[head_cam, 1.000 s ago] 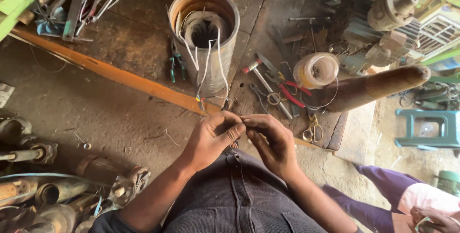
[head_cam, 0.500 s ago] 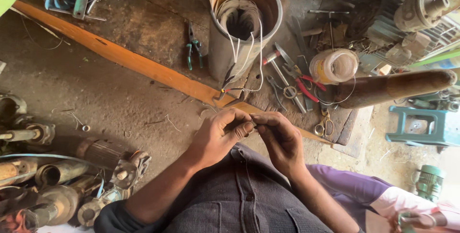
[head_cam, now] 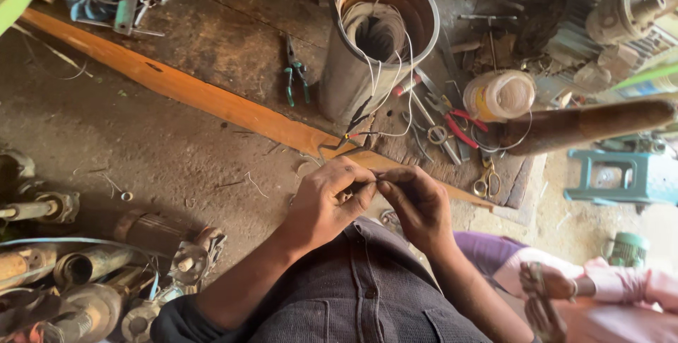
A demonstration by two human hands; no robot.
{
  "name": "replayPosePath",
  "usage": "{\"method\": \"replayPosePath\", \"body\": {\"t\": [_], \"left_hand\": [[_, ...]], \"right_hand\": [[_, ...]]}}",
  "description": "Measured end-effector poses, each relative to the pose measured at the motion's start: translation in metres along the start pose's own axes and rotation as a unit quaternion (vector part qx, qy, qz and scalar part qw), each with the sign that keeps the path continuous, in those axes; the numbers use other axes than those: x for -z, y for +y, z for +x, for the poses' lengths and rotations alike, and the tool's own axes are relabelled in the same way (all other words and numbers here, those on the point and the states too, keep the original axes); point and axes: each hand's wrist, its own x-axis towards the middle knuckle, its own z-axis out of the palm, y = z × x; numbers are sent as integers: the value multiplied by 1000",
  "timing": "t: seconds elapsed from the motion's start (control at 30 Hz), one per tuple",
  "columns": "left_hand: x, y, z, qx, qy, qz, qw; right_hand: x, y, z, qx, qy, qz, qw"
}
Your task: The person strips insulation from multiple electrical wires using pliers and a knife, then twists the exposed strands together. The person works at a cluttered workbench in a workshop environment.
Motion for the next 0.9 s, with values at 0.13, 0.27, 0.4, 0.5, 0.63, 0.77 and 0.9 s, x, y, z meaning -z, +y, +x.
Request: {"method": "replayPosePath", "body": {"t": [0.13,0.27,0.4,0.5,0.63,0.77,0.9], "left_hand": [[5,-9,-3,-81,6,16,997],[17,-14,-6,-62,-8,42,997],[35,-15,-5,-25,-9,47,999],[30,-13,1,-24,38,104,994],[11,0,-1,-168,44,133,976],[3,14,-5,-138,5,99,985],[6,19,-1,-121,-4,64,991]], "right_hand": [[1,0,-4,-37,-14,76,996],[16,-5,-4,-59,72,190,977],[29,-11,-7,-60,66,232,969],[23,-14,-15,-106,49,313,943],[0,-16,-25,-198,91,354,910],[-17,-16,-31,-168,85,360,914],[-21,-13,-35,-74,26,334,939]]}}
